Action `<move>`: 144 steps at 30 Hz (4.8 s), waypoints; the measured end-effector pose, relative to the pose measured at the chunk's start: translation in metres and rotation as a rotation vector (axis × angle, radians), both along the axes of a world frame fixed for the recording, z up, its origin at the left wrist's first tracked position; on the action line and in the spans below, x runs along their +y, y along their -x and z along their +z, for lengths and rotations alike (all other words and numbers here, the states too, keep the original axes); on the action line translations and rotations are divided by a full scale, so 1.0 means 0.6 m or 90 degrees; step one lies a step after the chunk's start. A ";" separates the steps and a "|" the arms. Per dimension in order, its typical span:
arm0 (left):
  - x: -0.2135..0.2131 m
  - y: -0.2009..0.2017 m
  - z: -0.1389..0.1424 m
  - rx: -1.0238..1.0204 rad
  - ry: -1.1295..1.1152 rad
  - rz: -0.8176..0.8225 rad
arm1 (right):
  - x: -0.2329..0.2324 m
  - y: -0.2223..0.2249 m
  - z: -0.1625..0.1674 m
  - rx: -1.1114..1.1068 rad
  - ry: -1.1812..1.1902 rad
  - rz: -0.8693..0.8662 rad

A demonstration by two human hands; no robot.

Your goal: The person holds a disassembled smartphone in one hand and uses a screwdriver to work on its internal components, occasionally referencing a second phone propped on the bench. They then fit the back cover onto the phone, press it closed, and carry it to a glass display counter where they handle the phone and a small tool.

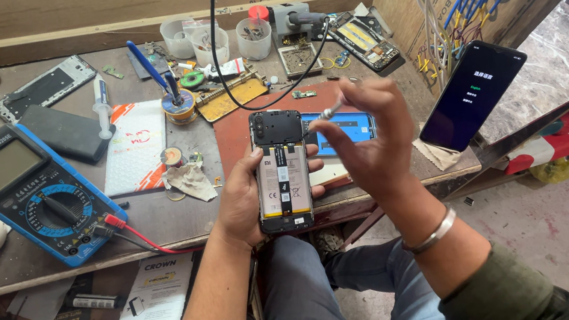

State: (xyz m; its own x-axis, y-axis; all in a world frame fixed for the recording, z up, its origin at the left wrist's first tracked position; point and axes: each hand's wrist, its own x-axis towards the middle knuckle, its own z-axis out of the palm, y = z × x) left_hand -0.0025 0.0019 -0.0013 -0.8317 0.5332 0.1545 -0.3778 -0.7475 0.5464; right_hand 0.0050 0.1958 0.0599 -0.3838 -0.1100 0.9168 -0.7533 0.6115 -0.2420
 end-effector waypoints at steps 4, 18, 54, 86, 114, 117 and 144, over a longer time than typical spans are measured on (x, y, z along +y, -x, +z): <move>0.000 0.003 0.001 -0.001 0.017 0.011 | -0.011 0.003 0.006 -0.132 0.157 0.132; 0.000 -0.004 0.011 -0.003 0.037 0.007 | -0.003 0.000 -0.016 -0.206 0.250 0.243; 0.001 0.001 -0.001 0.002 -0.003 0.000 | 0.056 0.029 -0.076 -0.348 0.244 0.168; -0.010 -0.004 0.000 0.025 0.012 0.017 | -0.082 0.038 -0.060 -0.316 0.370 0.314; -0.012 -0.003 -0.006 0.026 0.011 0.017 | -0.086 0.039 -0.066 -0.269 0.308 0.293; -0.011 0.002 -0.012 0.034 0.002 0.009 | -0.090 0.034 -0.061 -0.260 0.274 0.297; -0.009 -0.004 -0.014 0.011 0.041 0.034 | -0.093 0.025 0.046 -0.060 0.047 0.114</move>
State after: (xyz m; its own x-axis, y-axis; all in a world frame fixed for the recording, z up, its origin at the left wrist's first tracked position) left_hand -0.0002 -0.0036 -0.0097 -0.8566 0.4979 0.1357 -0.3291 -0.7296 0.5995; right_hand -0.0100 0.1401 0.0875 -0.4479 -0.1189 0.8861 -0.8208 0.4476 -0.3549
